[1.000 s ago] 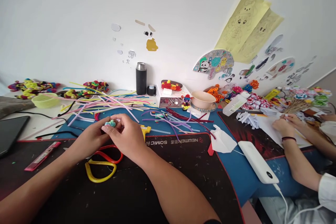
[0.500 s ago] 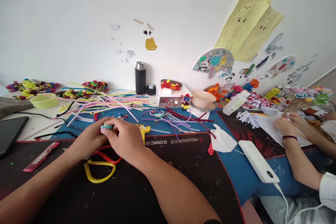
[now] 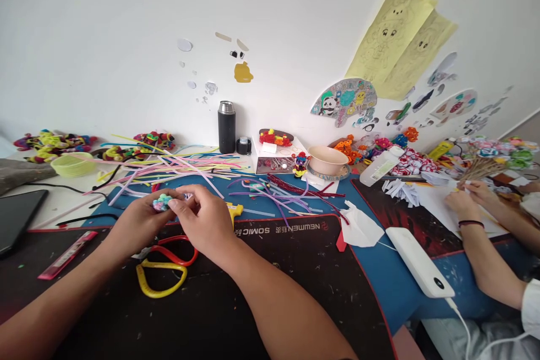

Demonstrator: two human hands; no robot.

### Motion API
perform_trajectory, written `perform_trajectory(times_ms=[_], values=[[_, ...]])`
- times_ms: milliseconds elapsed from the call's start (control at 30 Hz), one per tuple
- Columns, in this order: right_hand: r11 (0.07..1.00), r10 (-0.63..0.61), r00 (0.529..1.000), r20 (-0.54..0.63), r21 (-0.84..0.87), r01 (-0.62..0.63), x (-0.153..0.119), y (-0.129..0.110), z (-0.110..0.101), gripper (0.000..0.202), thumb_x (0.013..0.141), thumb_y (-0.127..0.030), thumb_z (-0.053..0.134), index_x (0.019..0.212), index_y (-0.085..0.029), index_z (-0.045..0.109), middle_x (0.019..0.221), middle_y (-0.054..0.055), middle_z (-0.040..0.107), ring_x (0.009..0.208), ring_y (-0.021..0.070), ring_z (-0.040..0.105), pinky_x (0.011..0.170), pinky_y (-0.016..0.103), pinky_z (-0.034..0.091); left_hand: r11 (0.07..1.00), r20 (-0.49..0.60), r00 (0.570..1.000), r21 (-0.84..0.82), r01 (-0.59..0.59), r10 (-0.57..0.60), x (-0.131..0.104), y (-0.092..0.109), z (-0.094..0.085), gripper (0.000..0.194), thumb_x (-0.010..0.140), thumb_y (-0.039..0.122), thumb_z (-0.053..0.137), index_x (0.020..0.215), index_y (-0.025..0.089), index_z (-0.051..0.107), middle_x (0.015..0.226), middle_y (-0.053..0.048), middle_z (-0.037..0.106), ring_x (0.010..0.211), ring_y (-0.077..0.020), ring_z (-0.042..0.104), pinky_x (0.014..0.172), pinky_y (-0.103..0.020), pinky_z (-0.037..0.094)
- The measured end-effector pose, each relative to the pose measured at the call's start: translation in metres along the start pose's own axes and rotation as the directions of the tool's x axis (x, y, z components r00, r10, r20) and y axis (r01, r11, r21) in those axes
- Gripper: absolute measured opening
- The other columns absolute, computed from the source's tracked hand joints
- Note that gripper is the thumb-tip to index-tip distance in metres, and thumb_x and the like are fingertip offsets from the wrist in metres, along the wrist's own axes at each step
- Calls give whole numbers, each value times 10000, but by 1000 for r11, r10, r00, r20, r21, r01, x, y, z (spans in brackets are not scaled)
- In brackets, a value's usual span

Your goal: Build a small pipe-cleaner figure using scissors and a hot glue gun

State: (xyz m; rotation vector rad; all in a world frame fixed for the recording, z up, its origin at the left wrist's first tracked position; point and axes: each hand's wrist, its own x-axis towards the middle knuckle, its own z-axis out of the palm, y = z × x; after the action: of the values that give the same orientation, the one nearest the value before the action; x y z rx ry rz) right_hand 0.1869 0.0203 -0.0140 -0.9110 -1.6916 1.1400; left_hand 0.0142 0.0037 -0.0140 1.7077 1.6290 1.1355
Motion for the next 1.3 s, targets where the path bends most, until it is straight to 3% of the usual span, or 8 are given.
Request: perform_trajectory(times_ms=[200, 333, 433, 533, 633, 767, 933, 1300], values=[[991, -2, 1000, 20, -130, 5, -1, 2, 3, 329, 980, -461, 762, 1267, -302, 745, 811, -19, 714, 753, 192, 671, 728, 324, 472, 1000, 9, 1000, -13, -24, 25, 0, -1, 1, 317, 807, 409, 645, 1060, 258, 765, 1040, -62, 861, 926, -341, 775, 833, -390, 593], [977, 0, 999, 54, -213, 12, -3, 1, 7, 406, 946, -433, 817, 1319, -301, 728, 804, -25, 705, 757, 198, 675, 723, 321, 450, 996, 6, 996, -11, -88, 89, -2, -3, 2, 502, 732, 272, 598, 1216, 260, 732, 1202, -77, 843, 1090, -360, 773, 971, -434, 599], [965, 0, 998, 63, -261, 16, -3, -2, 7, 338, 962, -403, 802, 1276, -289, 748, 803, -24, 704, 736, 186, 658, 705, 310, 428, 994, 36, 994, 12, -108, 107, -3, -2, 4, 591, 725, 238, 570, 1301, 248, 698, 1240, -83, 831, 1122, -356, 772, 966, -445, 612], [976, 12, 997, 73, -218, 4, -2, -4, 5, 249, 996, -385, 763, 1212, -261, 769, 755, -30, 675, 692, 163, 629, 673, 295, 415, 995, 68, 993, -5, -97, 97, -3, -3, 4, 593, 784, 265, 606, 1373, 229, 666, 1321, -94, 798, 1145, -349, 764, 987, -448, 612], [997, 69, 994, 83, -27, -67, 1, -2, 1, 324, 1007, -465, 734, 1224, -225, 757, 678, -46, 625, 589, 142, 590, 620, 286, 427, 991, 162, 987, -136, 2, 20, -2, -8, -1, 623, 833, 356, 740, 1436, 238, 633, 1373, -101, 771, 1139, -352, 758, 965, -431, 622], [944, 132, 983, 125, 287, -163, 7, 1, -6, 478, 975, -598, 706, 1213, -185, 728, 588, -81, 563, 438, 106, 485, 506, 265, 391, 898, 369, 928, -390, 204, -51, 1, -11, -13, 672, 833, 426, 892, 1432, 265, 635, 1261, -89, 792, 968, -280, 759, 834, -357, 629], [860, 222, 962, 162, 432, -271, 11, -2, -10, 588, 831, -691, 810, 1107, -181, 709, 545, -97, 548, 415, 93, 469, 450, 238, 310, 752, 369, 922, -574, 323, -114, 1, -2, -22, 522, 801, 499, 950, 1183, 244, 702, 927, -9, 763, 746, -170, 687, 712, -278, 572], [803, 302, 934, 192, 476, -358, 12, -1, -9, 586, 796, -647, 857, 1141, -194, 717, 576, -97, 557, 417, 85, 476, 421, 230, 226, 685, 350, 929, -647, 335, -123, 2, 7, -19, 544, 676, 480, 1040, 991, 224, 678, 725, 14, 764, 638, -154, 702, 620, -240, 566]])
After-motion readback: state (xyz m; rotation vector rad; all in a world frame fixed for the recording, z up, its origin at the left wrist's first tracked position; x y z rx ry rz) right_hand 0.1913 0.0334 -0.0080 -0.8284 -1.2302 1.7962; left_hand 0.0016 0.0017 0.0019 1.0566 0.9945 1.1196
